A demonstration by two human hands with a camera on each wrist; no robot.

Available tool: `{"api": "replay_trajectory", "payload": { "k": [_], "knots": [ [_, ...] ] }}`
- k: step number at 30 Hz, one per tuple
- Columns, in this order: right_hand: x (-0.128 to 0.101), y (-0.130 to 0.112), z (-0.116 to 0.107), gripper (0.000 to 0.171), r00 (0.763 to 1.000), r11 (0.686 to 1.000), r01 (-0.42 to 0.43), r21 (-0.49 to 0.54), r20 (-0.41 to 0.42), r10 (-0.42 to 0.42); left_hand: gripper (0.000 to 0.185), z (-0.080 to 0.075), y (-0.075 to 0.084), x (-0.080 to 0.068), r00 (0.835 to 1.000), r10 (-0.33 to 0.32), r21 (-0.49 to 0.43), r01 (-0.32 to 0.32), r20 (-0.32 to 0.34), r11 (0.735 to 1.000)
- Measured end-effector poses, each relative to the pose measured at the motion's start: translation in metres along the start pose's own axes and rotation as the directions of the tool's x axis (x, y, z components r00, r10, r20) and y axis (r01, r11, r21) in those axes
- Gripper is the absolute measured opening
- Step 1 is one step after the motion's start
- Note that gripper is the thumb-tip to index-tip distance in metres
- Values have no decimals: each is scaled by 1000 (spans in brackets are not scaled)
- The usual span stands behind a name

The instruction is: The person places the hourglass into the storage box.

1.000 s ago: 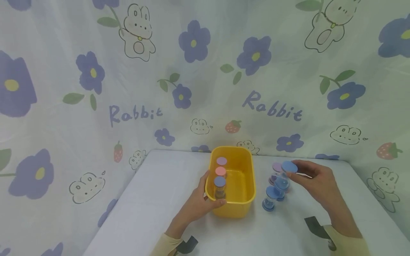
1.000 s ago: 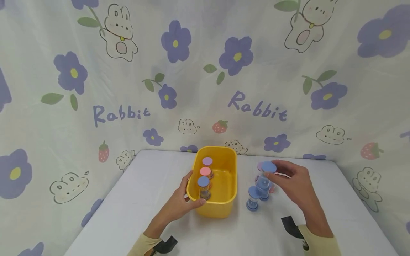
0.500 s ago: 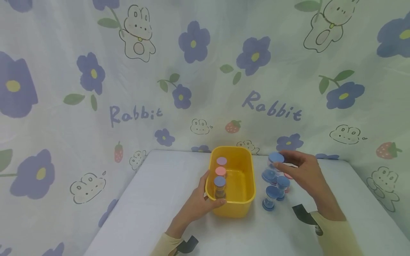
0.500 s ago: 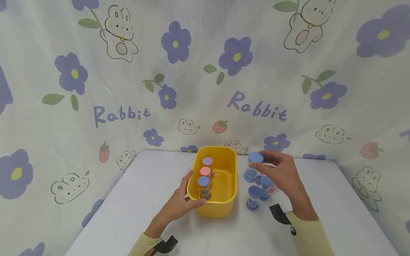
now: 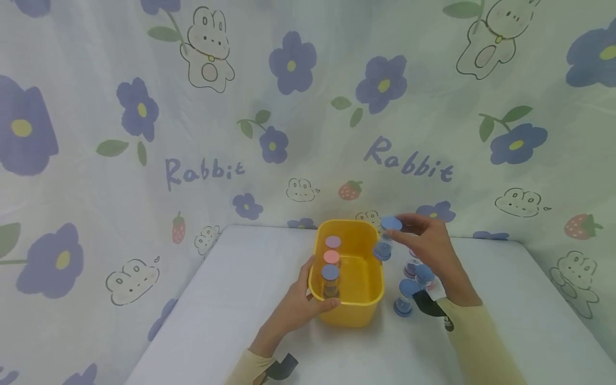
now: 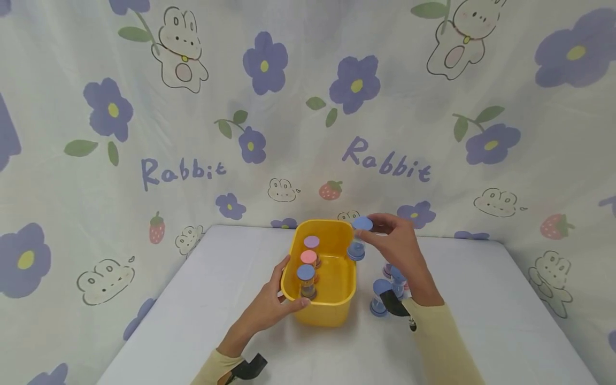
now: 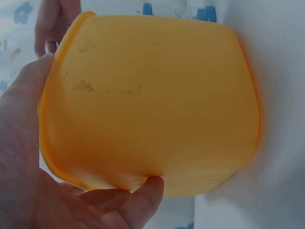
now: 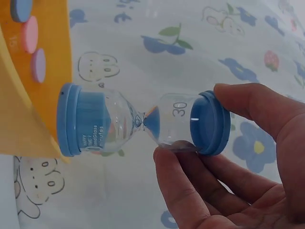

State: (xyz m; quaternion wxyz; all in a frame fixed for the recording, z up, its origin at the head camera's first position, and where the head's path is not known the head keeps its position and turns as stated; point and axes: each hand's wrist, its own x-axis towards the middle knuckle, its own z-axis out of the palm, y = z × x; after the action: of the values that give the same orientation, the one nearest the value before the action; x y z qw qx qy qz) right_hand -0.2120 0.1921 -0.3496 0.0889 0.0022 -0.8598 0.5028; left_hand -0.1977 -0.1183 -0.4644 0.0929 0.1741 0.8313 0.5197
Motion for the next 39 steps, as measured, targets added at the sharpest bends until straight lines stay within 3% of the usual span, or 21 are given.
{"api": "replay_trajectory", "payload": {
  "k": [9,20,24,31,39],
  "knots": [
    [24,1,27,51,1000,999,31,20,1,-31,112,0,0,1,1000,-1,-10,1,3,1000],
    [42,-1,52,58,999,998,20,64,24,-22,112,0,0,0,1000,-6,-5,6,4,1000],
    [48,0,58,63,999,999,10,40,39,-12,111,-1,0,0,1000,0,-7,0,4,1000],
    [54,-5,70,56,997,999,48,-14,58,-47,111,-1,1,1,1000,7,-9,-7,0,1000],
    [59,-7,80,57,996,997,21,-76,89,-14,112,-1,-1,1,1000,6,-4,-6,2,1000]
  ]
}}
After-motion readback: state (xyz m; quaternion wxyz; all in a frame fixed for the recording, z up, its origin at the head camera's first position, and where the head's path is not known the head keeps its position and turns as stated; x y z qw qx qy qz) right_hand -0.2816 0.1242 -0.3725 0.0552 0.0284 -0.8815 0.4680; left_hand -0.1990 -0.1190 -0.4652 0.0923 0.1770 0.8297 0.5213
